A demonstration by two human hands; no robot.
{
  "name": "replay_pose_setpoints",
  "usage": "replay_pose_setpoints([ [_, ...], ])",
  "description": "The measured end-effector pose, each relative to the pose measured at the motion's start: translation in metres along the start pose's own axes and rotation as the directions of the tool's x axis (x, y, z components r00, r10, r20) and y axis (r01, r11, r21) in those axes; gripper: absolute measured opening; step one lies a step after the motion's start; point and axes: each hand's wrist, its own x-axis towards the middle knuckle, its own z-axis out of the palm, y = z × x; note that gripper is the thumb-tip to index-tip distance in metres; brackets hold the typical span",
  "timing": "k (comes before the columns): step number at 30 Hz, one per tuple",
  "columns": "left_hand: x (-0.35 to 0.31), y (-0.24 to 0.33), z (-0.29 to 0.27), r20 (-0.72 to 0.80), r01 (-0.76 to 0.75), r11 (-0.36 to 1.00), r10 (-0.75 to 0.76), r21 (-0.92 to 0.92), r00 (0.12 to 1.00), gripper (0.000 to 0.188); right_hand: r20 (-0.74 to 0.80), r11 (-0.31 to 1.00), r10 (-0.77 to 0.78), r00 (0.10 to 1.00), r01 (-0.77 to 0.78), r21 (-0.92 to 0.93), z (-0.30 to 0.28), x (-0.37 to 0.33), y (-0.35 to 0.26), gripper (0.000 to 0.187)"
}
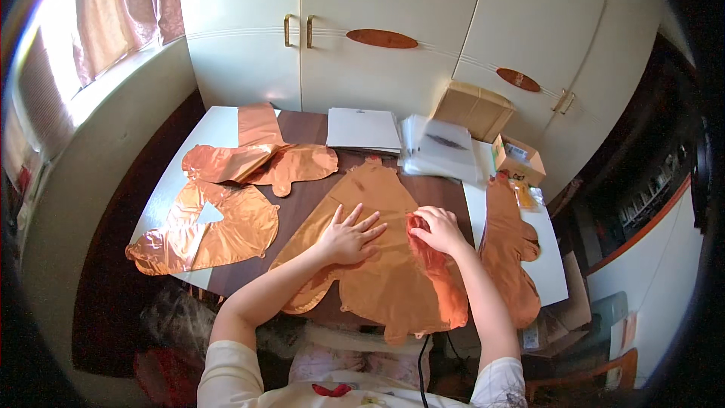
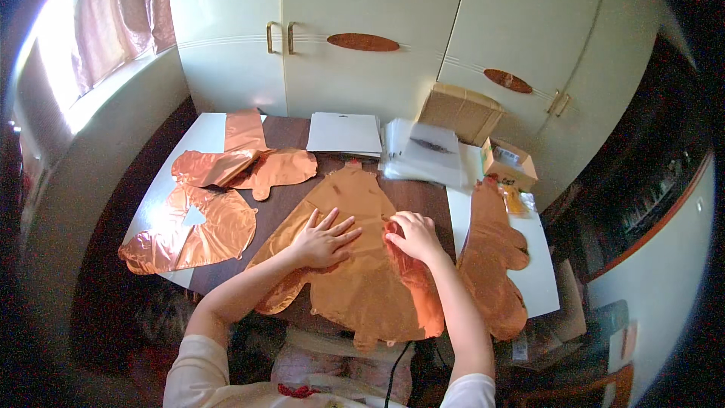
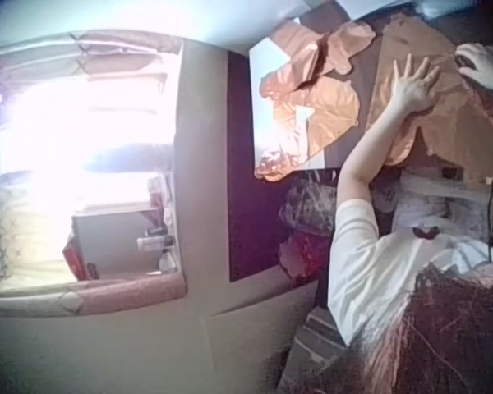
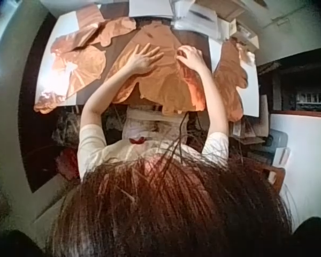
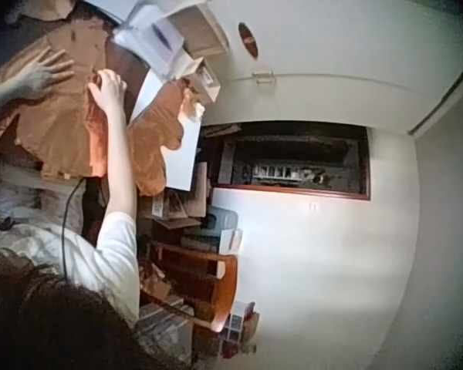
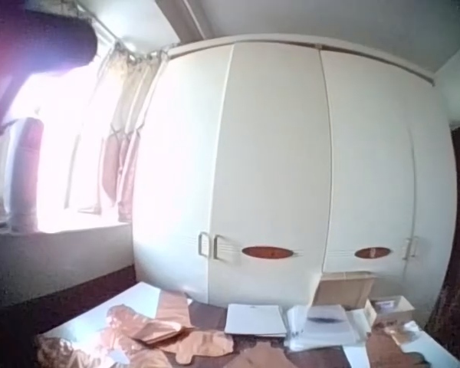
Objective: Folding and packaging deflated foil balloons into plastic sleeves with cardboard inserts.
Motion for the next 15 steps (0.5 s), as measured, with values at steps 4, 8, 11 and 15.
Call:
replay_pose_setpoints([
  [4, -0.001, 0.002, -0.004, 0.007, 0.007, 1.0, -0.007, -0.022, 1.0, 0.061, 0.057, 0.999, 0.012, 0.998, -0.01, -0.032, 0.005, 0.006, 0.0, 0.048],
  [8, -0.003, 0.001, -0.003, -0.022, -0.002, 0.999, 0.001, -0.032, 1.0, 0.062, 0.052, 0.999, 0.04, 0.998, -0.041, 0.011, 0.006, 0.011, -0.002, 0.053],
  [11, -0.003, -0.001, -0.003, -0.038, -0.012, 1.0, 0.011, -0.021, 0.999, 0.061, 0.073, 0.993, 0.116, 0.991, -0.116, -0.003, 0.002, 0.017, -0.005, 0.059],
  [15, -0.001, 0.003, -0.006, -0.025, 0.002, 1.0, -0.002, -0.01, 1.0, 0.062, 0.188, 0.984, 0.162, 0.969, -0.172, 0.039, -0.002, 0.025, -0.003, 0.069],
])
